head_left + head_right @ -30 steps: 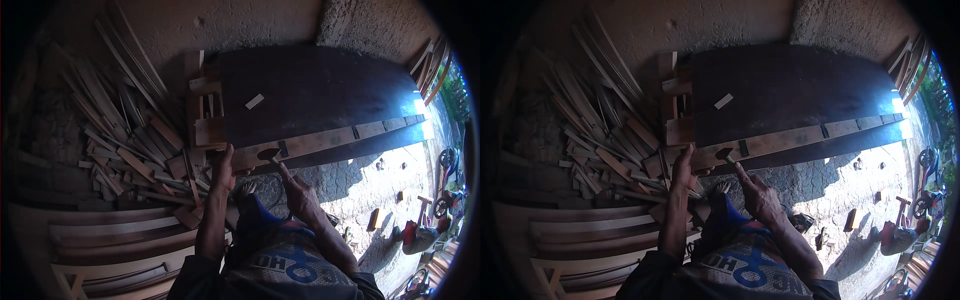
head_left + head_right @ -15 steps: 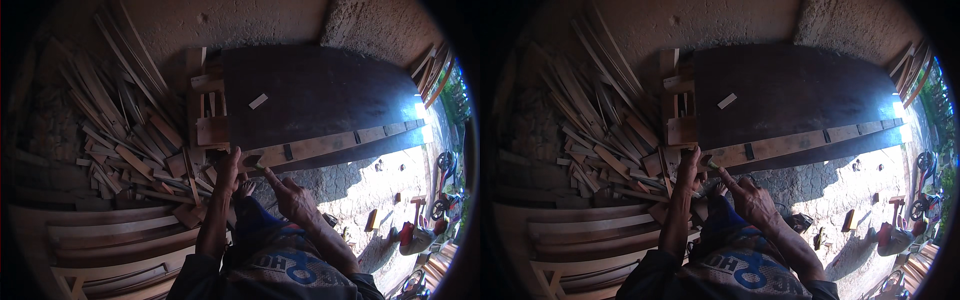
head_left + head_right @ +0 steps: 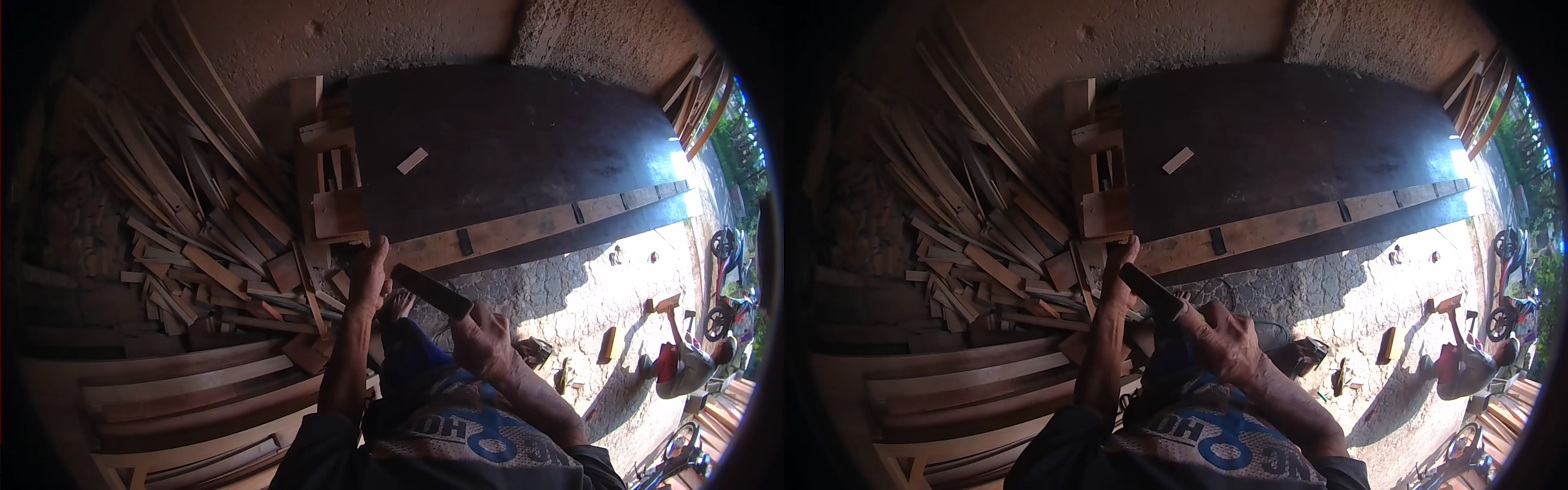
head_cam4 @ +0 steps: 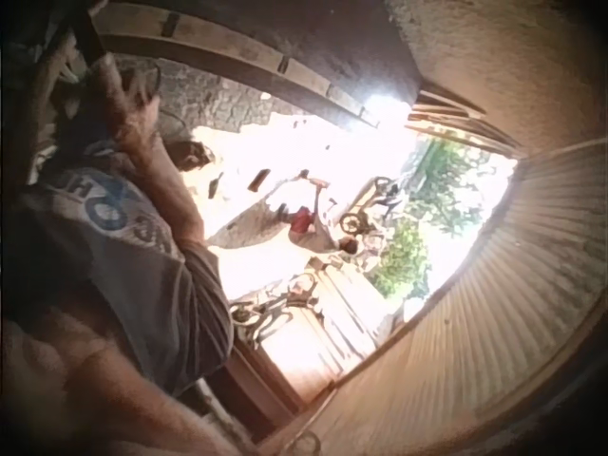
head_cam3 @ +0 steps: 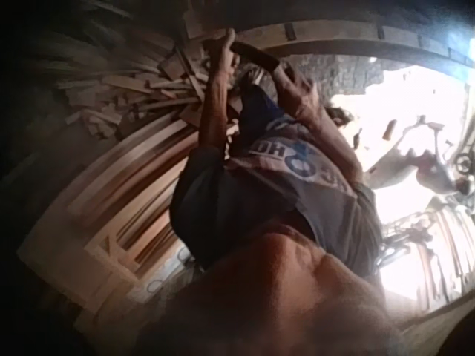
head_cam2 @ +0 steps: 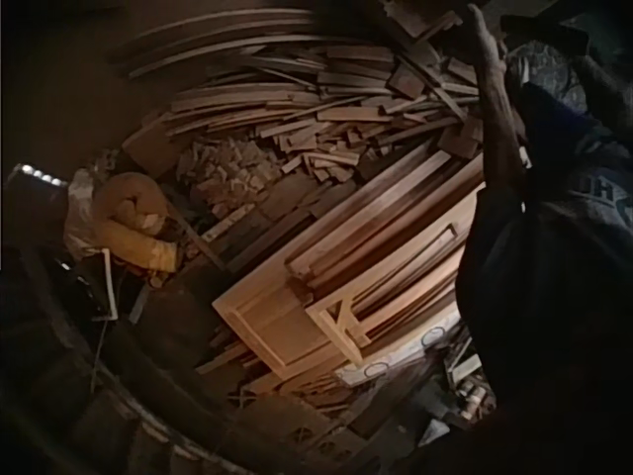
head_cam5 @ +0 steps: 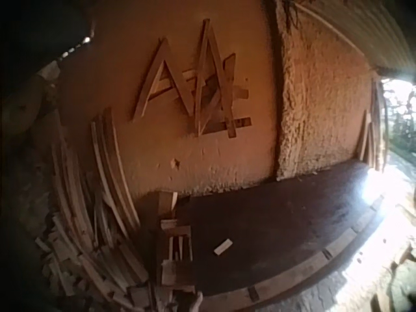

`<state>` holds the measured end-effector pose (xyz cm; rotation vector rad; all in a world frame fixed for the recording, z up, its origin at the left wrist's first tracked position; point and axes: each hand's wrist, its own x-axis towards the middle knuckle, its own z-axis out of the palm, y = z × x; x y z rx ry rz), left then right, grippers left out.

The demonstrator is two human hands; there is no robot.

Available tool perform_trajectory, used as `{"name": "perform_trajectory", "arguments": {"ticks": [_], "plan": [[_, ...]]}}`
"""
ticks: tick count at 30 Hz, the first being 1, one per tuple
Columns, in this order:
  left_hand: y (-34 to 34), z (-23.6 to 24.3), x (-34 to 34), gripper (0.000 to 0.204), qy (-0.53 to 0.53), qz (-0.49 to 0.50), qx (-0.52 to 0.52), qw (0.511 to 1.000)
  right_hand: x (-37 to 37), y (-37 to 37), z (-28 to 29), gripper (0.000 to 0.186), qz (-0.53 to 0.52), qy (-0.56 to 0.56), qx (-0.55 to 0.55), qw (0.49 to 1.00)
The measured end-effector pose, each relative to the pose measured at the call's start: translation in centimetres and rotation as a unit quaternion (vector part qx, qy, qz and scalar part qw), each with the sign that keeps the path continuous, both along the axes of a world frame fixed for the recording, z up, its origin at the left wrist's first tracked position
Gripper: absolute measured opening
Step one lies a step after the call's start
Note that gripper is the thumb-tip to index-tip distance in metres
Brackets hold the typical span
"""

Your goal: The person uses a circular saw to cut a long wooden plank placed on a large dark board. They then use a hammer to tap and adjust the plank's position. The person repeats the cutting and adjusting process several times.

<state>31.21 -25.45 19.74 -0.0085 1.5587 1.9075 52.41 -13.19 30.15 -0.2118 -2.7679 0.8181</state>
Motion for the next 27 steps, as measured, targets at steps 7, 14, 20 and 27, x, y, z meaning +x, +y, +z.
{"name": "perform_trajectory", "arguments": {"ticks": [7, 14, 20, 27], "plan": [[-0.3, 1.8, 0.2, 0.040, 0.012, 0.002, -0.079, 0.997, -1.1, 0.1, 0.3, 0.075, 0.004, -0.082, -0.016, 0.997], [-3.9, -2.0, -0.8, 0.037, -0.050, -0.020, -0.115, 0.992, 1.0, 6.1, -3.5, 0.055, -0.315, 0.115, -0.243, 0.910], [-10.3, -4.2, 0.9, 0.042, 0.023, -0.092, -0.092, 0.991, 6.6, 13.5, -13.7, 0.030, -0.502, 0.339, -0.496, 0.622], [-12.5, 1.4, -1.9, 0.052, 0.025, -0.385, -0.308, 0.869, 6.0, 15.9, -17.5, 0.022, -0.420, 0.375, -0.566, 0.603]]}}
